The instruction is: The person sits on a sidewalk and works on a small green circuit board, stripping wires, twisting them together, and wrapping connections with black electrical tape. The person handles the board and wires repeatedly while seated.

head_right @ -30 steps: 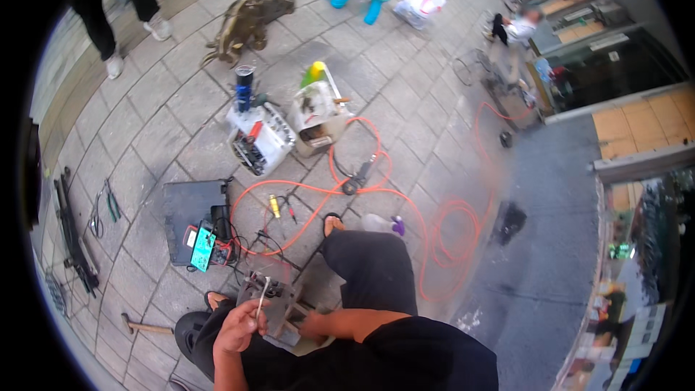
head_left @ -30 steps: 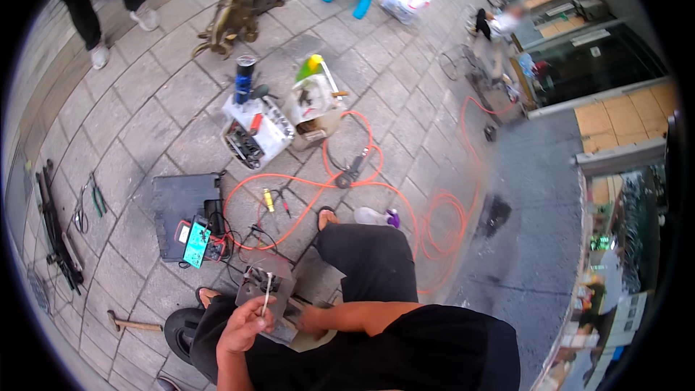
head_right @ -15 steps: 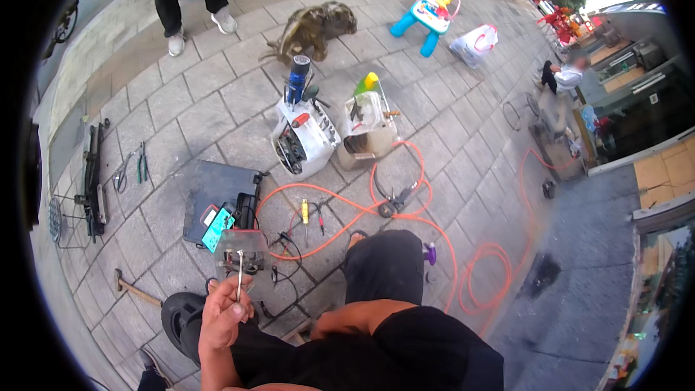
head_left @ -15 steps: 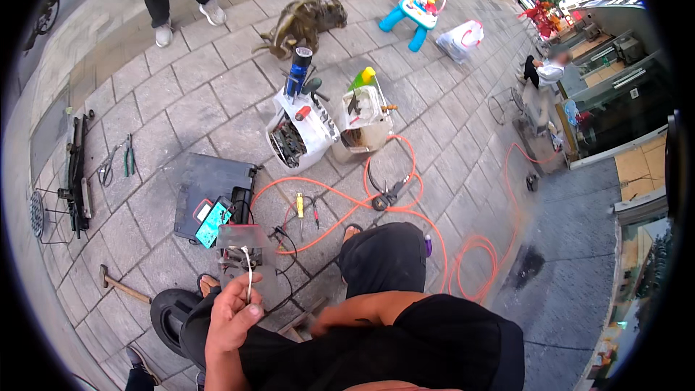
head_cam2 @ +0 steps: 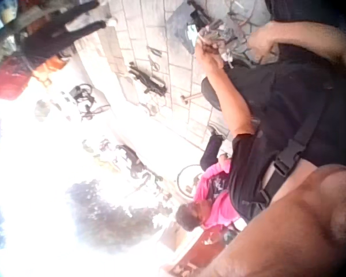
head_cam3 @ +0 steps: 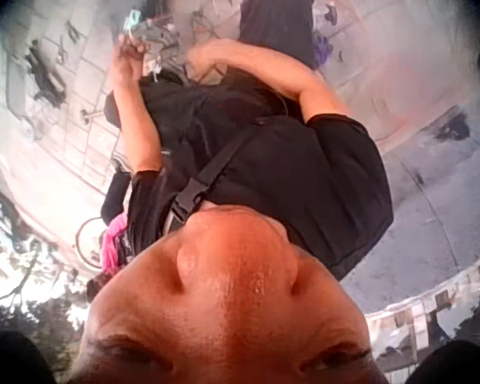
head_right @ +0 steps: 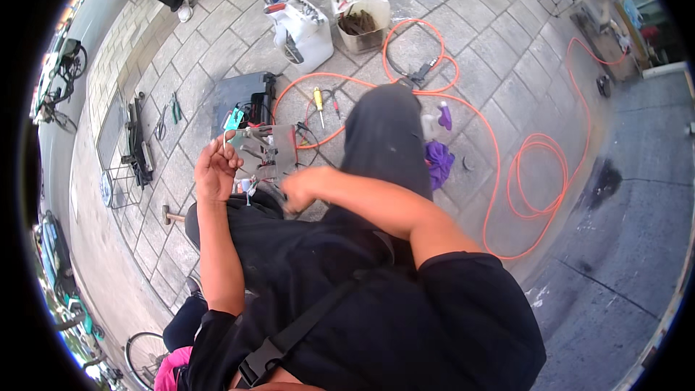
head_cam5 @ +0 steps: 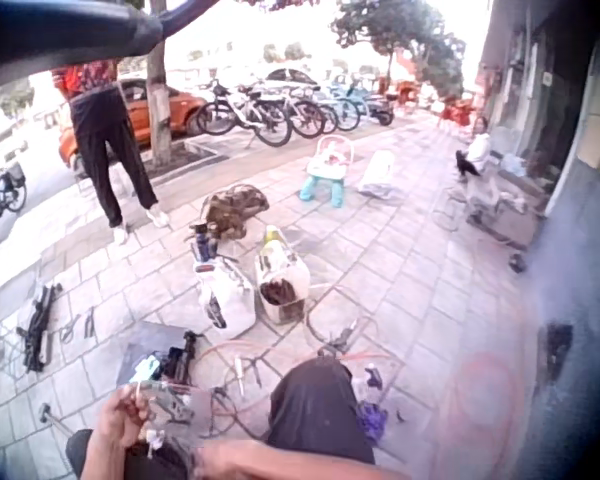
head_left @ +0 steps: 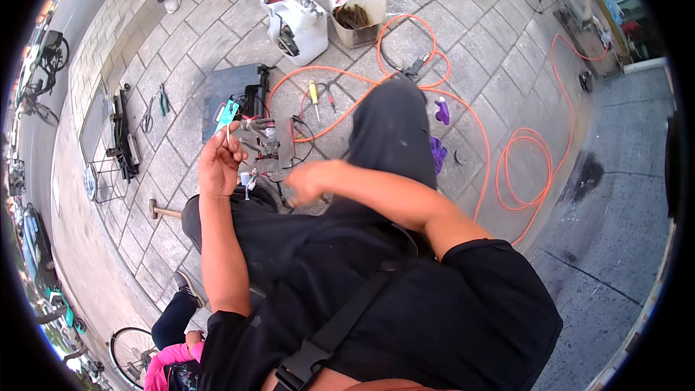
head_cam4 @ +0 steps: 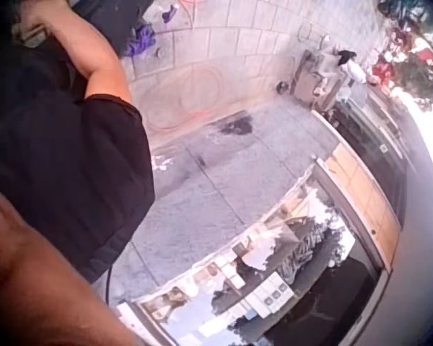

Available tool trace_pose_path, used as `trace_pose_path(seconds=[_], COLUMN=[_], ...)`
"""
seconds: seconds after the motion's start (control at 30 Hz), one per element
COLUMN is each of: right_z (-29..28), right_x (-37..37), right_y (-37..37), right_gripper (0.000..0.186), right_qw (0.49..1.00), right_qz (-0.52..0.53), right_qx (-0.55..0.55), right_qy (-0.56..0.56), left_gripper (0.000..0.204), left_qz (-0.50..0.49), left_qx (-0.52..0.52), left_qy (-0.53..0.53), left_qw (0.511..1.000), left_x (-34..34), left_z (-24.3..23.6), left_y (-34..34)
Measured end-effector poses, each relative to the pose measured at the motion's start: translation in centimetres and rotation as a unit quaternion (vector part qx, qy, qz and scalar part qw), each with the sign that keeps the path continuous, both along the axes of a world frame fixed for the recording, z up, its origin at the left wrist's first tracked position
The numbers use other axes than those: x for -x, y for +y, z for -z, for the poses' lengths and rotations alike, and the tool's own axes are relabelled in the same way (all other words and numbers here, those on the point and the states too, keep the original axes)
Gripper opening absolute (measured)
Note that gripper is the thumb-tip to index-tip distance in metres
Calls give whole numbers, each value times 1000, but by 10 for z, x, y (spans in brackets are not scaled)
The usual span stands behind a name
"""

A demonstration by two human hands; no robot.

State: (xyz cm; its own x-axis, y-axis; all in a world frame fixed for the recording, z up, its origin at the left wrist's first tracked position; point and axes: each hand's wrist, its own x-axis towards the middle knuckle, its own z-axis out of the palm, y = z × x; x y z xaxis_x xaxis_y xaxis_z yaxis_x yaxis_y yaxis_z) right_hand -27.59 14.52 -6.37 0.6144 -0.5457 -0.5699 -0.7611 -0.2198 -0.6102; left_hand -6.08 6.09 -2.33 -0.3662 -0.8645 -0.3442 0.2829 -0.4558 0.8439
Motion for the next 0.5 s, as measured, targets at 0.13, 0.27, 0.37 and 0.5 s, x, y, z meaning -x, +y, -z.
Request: trace_pose_path(seconds=[0.13, 0.27, 0.37, 0.5], right_z=[-85, -23, 23, 74], right_x=[89, 211, 286, 313], right_y=[29, 58, 101, 102], right_gripper=[37, 37, 50, 56], right_qw=[831, 622, 599, 671], right_qz=[386, 691, 669, 659], right_qx=[312, 321, 397, 194], right_qy=[-250, -182, 189, 280], left_gripper=[56, 55, 54, 51], left_qz=[32, 43, 59, 71], left_qx=[26, 41, 37, 43], left_qy=[-35, -66, -72, -88], left_qw=[999, 996, 995, 993], left_x=[-1, -6, 3, 7], left_z=[12, 16, 16, 19], left_y=[3, 8, 21, 13])
